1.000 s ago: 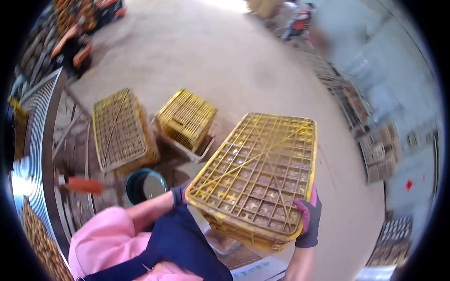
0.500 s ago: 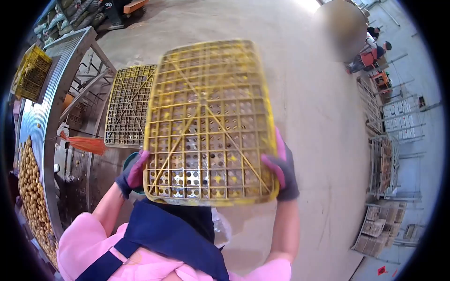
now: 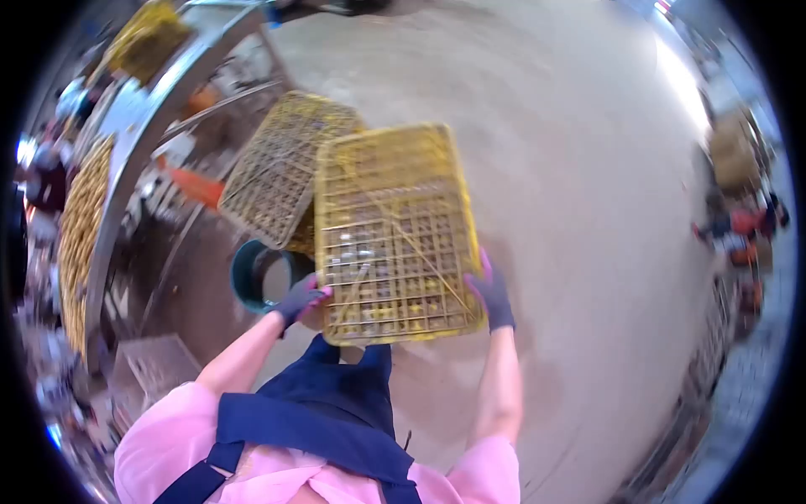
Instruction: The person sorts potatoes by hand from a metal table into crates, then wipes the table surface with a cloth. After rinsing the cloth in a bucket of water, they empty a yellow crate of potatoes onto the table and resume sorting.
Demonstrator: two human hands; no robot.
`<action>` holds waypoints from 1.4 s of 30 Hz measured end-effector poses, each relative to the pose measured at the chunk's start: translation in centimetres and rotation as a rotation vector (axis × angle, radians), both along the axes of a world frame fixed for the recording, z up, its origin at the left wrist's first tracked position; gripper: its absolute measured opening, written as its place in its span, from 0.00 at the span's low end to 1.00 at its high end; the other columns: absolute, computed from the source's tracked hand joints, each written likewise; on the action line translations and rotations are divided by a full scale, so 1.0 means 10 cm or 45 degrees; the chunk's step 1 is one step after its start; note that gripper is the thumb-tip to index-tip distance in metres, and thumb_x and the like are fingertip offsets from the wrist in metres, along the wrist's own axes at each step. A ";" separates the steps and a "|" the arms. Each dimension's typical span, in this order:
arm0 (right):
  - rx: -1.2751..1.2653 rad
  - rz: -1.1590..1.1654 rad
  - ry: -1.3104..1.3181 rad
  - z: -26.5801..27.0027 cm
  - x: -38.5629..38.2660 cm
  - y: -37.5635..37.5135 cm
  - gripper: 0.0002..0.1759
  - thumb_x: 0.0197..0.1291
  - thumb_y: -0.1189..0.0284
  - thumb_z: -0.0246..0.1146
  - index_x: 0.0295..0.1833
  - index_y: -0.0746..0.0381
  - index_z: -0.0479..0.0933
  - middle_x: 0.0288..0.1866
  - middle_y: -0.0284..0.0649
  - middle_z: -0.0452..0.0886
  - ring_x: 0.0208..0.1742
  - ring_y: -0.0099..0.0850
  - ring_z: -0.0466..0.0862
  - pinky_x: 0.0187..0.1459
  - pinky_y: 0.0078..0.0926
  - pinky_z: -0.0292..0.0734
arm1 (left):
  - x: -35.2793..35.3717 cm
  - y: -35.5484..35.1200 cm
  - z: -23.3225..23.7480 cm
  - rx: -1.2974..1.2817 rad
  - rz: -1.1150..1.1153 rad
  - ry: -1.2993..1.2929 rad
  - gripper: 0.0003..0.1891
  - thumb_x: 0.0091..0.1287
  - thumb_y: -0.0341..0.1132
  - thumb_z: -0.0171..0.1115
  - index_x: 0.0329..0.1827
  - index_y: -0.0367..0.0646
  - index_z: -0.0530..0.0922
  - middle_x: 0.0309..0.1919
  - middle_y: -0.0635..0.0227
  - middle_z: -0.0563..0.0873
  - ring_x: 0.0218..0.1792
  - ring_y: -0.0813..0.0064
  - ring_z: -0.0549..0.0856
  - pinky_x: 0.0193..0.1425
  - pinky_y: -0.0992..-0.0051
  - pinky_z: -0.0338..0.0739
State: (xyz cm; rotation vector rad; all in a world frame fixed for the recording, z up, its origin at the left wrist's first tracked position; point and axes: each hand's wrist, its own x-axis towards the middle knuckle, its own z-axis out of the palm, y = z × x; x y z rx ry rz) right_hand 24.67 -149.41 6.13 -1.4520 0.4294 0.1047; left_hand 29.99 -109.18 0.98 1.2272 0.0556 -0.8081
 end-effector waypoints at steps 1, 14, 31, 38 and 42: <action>-0.859 0.190 -0.090 -0.37 -0.05 -0.02 0.42 0.52 0.76 0.65 0.73 0.62 0.54 0.72 0.42 0.61 0.68 0.33 0.65 0.65 0.30 0.62 | -0.04 0.02 -0.13 0.025 0.091 -0.088 0.22 0.63 0.36 0.61 0.58 0.36 0.69 0.53 0.63 0.77 0.53 0.72 0.76 0.58 0.74 0.69; -1.118 0.465 0.715 -1.93 0.07 0.40 0.43 0.46 0.67 0.60 0.72 0.57 0.55 0.59 0.53 0.73 0.56 0.48 0.77 0.51 0.43 0.74 | -1.54 2.28 0.03 1.221 0.059 -0.133 0.31 0.66 0.53 0.51 0.64 0.40 0.67 0.60 0.53 0.75 0.61 0.60 0.73 0.64 0.67 0.65; -0.806 2.061 -1.181 -0.30 1.40 7.49 0.25 0.62 0.68 0.57 0.65 0.62 0.67 0.55 0.43 0.77 0.53 0.36 0.79 0.56 0.32 0.72 | -3.14 4.74 -1.29 0.300 1.782 0.485 0.13 0.60 0.34 0.56 0.47 0.40 0.76 0.32 0.71 0.78 0.28 0.84 0.72 0.31 0.81 0.67; -0.929 2.445 -1.057 0.50 0.99 9.56 0.21 0.58 0.67 0.61 0.58 0.60 0.75 0.53 0.45 0.80 0.52 0.38 0.80 0.54 0.30 0.73 | -3.05 5.22 -1.23 0.170 2.249 0.082 0.20 0.63 0.35 0.59 0.58 0.42 0.73 0.42 0.73 0.79 0.41 0.80 0.77 0.43 0.82 0.70; -0.709 2.271 -1.180 0.36 1.33 10.64 0.18 0.56 0.65 0.61 0.51 0.58 0.78 0.44 0.44 0.83 0.45 0.41 0.82 0.48 0.34 0.76 | -2.96 6.06 -0.98 0.393 2.219 0.034 0.22 0.65 0.34 0.58 0.61 0.38 0.70 0.46 0.71 0.78 0.45 0.81 0.77 0.49 0.82 0.72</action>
